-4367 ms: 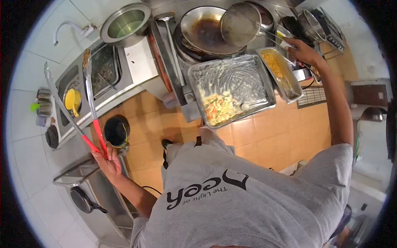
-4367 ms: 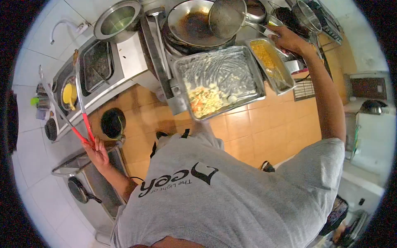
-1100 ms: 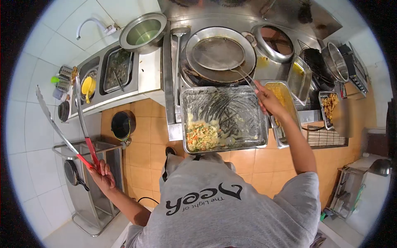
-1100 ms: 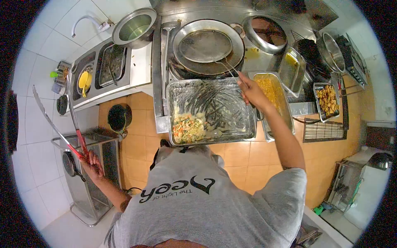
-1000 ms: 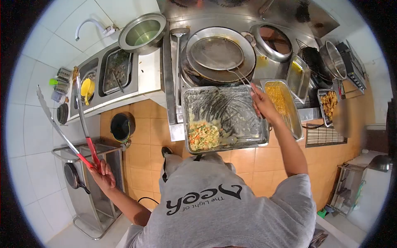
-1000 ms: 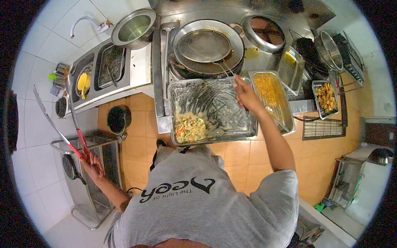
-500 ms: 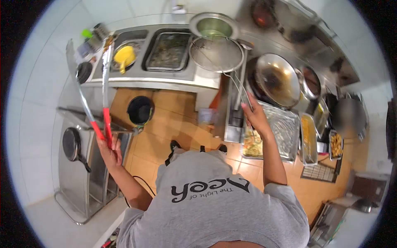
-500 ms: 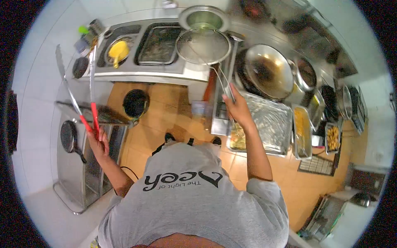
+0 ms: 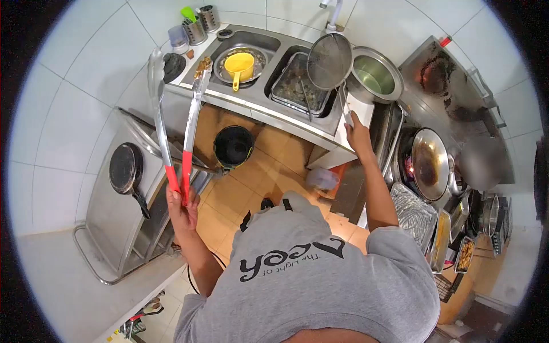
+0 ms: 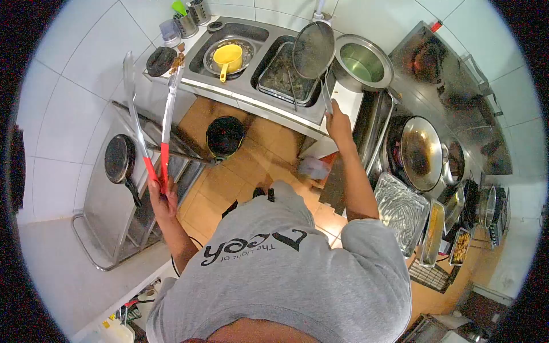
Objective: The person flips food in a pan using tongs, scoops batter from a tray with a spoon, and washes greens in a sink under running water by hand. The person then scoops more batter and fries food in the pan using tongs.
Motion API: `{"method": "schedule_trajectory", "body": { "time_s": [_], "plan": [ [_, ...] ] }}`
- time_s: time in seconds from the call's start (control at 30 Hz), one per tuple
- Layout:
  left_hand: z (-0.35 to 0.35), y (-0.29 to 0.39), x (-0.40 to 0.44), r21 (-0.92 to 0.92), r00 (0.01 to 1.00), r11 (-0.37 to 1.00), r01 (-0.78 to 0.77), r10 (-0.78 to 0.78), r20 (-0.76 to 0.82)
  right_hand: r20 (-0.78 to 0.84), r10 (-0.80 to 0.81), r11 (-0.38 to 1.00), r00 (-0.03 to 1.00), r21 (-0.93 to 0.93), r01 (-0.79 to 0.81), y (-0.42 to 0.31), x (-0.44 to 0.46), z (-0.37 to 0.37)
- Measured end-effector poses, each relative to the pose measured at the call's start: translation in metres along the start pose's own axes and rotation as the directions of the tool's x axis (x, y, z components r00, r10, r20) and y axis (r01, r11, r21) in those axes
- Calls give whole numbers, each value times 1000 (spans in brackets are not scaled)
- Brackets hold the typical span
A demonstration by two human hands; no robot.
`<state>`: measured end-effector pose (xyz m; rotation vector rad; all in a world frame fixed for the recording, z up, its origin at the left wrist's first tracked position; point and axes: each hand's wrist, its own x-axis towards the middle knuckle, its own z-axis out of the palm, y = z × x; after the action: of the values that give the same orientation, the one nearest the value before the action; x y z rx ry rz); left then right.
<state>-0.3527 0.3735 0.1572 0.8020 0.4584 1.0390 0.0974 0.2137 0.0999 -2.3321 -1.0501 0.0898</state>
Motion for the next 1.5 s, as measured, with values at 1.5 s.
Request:
{"method": "schedule_trajectory", "body": {
  "time_s": [1.5],
  "plan": [
    [16, 6, 65, 135, 956, 967, 214, -236, 173, -1, 576, 817, 817, 1, -576, 52, -135, 156]
  ]
}}
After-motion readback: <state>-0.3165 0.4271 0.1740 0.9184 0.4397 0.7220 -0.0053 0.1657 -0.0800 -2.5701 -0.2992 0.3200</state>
